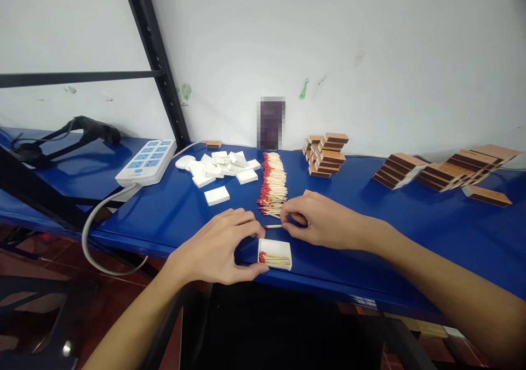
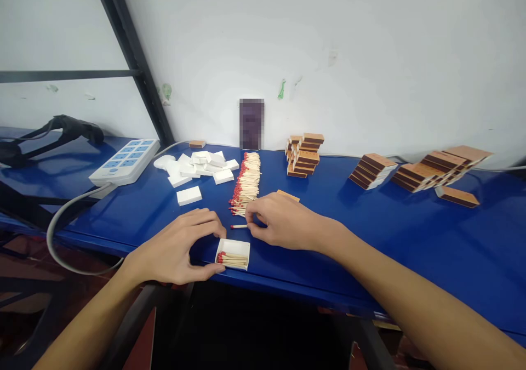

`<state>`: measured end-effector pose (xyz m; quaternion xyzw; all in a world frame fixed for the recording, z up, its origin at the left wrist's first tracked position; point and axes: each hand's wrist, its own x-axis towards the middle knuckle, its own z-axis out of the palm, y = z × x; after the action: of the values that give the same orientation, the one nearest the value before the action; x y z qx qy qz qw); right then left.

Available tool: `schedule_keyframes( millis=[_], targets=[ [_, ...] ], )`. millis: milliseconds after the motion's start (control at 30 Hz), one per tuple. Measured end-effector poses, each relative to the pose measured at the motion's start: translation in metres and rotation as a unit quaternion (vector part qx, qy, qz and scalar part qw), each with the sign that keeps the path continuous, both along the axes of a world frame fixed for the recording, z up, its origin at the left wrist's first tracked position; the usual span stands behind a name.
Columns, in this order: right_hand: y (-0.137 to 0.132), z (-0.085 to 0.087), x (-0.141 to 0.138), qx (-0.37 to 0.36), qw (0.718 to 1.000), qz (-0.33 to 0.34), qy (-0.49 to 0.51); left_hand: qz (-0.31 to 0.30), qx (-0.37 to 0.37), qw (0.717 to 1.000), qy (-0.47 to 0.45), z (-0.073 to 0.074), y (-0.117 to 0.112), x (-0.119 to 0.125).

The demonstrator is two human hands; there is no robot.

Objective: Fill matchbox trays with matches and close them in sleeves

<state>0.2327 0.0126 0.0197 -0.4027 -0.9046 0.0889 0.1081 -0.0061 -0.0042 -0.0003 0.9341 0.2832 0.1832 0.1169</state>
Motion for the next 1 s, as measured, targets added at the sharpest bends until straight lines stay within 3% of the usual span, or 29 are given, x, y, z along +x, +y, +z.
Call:
schedule_keyframes(
  millis=[367,567,733,1000],
  targets=[
    [0.002,-0.004,0.003,-0.074,0.997,0.029,0.004,0.006,-0.004,1.000,0.008,0.000,0.000,0.001],
    [0.000,0.006,0.005,-0.070,0.996,0.016,0.056,0.088,0.011,0.996,0.012,-0.001,0.002,0.001],
    [-0.007,0.007,-0.002,-0.109,0.992,0.035,0.050,0.102,0.012,0.995,0.018,0.000,0.003,0.002],
    [0.004,-0.005,-0.001,0.001,0.998,-0.049,0.027,0.066,0.004,0.998,0.017,0.001,0.003,0.002]
  ],
)
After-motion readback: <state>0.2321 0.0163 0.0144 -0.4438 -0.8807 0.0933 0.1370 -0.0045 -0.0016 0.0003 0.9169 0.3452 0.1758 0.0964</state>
